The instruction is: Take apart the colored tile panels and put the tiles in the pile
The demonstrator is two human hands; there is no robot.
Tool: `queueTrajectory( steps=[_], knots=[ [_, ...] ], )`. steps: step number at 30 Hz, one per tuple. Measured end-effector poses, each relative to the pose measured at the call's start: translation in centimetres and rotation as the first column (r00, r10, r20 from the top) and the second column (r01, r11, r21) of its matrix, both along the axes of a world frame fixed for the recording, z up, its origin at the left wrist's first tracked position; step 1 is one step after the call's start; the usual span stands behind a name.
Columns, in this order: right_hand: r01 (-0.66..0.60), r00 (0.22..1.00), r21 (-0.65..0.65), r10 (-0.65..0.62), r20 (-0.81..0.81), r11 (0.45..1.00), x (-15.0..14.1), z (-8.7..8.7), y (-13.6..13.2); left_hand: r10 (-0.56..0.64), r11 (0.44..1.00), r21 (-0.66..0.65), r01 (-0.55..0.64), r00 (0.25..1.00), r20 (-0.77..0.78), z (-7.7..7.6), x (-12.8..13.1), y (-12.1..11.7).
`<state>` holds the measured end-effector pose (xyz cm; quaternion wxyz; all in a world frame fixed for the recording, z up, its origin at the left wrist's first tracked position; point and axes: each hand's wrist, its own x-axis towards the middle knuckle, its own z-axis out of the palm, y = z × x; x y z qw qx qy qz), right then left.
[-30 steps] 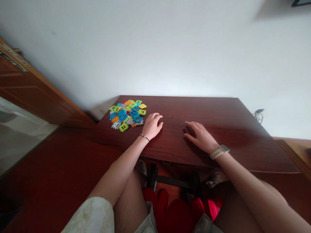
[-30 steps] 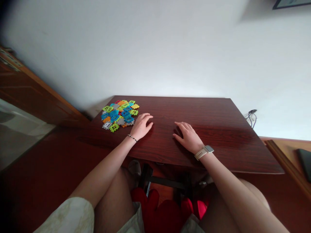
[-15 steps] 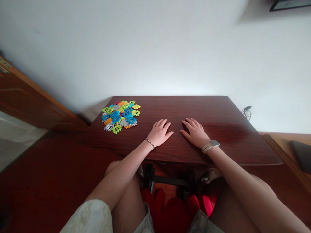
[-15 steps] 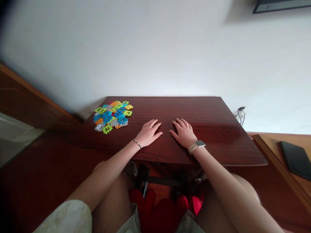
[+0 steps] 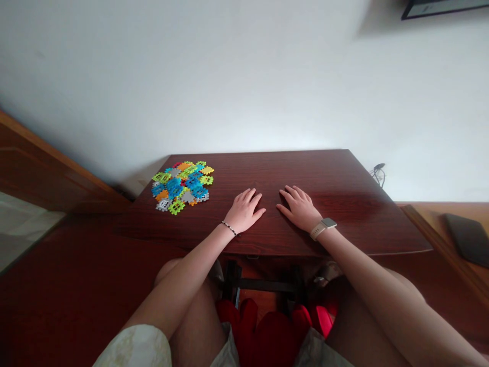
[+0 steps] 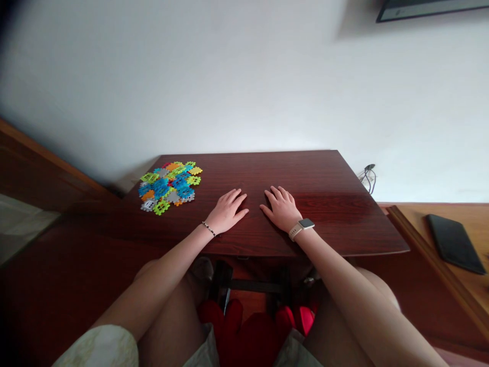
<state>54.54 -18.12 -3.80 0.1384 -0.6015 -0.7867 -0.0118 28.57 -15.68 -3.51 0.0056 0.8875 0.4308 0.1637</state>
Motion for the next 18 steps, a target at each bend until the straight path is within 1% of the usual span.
queueTrajectory(
  steps=[12,18],
  knots=[
    [0.007,1.000,-0.007,-0.007,0.024,1.000,0.01,0.04,0.03,-0.011,1.000,0.009,0.010,1.000,0.020,-0.41,-0.05,0.12],
    [0.006,1.000,0.000,-0.006,0.022,1.000,-0.01,0.05,-0.02,-0.015,1.000,0.014,0.015,1.000,0.012,-0.30,-0.02,0.07]
  ],
)
